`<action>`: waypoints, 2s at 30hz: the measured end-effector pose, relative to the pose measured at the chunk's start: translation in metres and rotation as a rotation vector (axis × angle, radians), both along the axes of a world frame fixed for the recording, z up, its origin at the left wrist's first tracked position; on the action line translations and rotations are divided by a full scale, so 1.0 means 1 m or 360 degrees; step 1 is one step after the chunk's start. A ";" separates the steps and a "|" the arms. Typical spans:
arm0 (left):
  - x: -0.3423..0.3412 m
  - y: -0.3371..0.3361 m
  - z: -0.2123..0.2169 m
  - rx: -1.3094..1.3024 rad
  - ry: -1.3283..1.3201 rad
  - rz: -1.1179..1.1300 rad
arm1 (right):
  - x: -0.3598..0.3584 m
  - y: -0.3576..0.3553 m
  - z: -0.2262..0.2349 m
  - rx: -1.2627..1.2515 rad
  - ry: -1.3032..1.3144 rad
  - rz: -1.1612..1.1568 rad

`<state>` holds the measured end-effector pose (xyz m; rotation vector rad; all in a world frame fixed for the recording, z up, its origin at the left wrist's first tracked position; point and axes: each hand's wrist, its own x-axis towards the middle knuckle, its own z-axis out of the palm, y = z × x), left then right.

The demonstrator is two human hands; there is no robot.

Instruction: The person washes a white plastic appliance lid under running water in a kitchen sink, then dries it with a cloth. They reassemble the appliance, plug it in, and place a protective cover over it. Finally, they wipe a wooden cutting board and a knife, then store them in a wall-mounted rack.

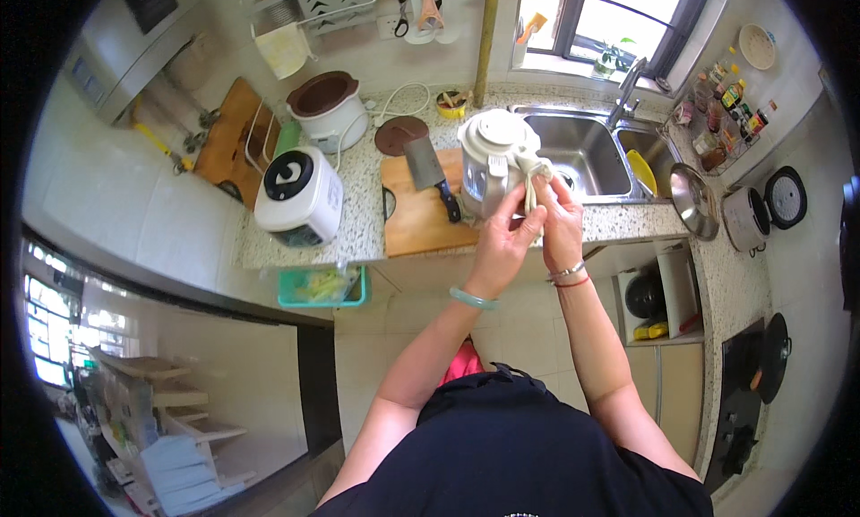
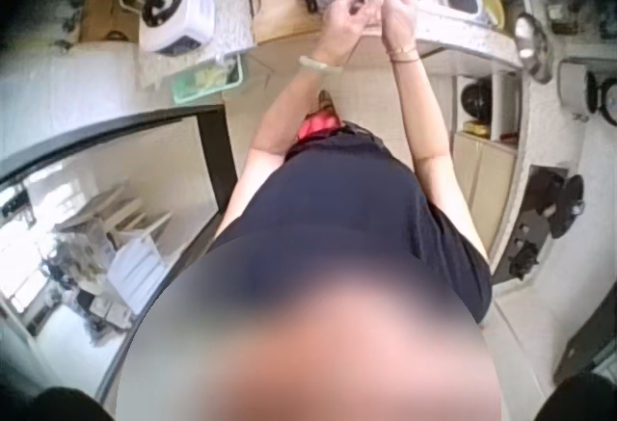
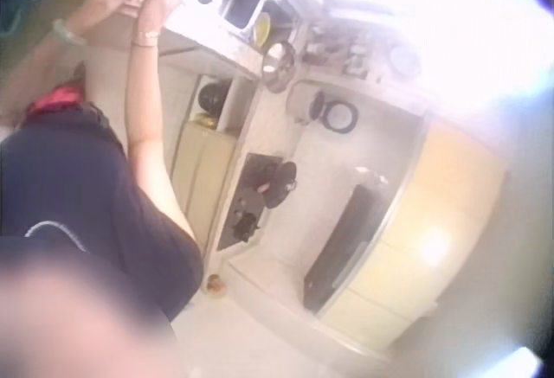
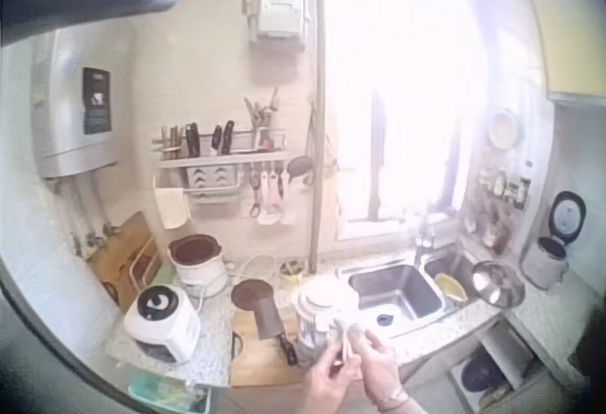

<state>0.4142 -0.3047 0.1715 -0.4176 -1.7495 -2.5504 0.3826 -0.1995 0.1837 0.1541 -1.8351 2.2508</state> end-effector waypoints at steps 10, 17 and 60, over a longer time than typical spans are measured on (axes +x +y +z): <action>-0.101 -0.038 -0.067 -0.0564 -0.0214 0.0610 | -0.166 -0.007 0.005 0.2039 0.0938 0.0065; -0.114 -0.035 -0.058 -0.0881 -0.0353 0.0502 | -0.187 -0.020 -0.007 0.2044 0.0704 0.0151; -0.121 -0.048 -0.013 -0.1688 -0.0054 0.0357 | -0.162 0.014 -0.023 0.1851 0.0759 0.0098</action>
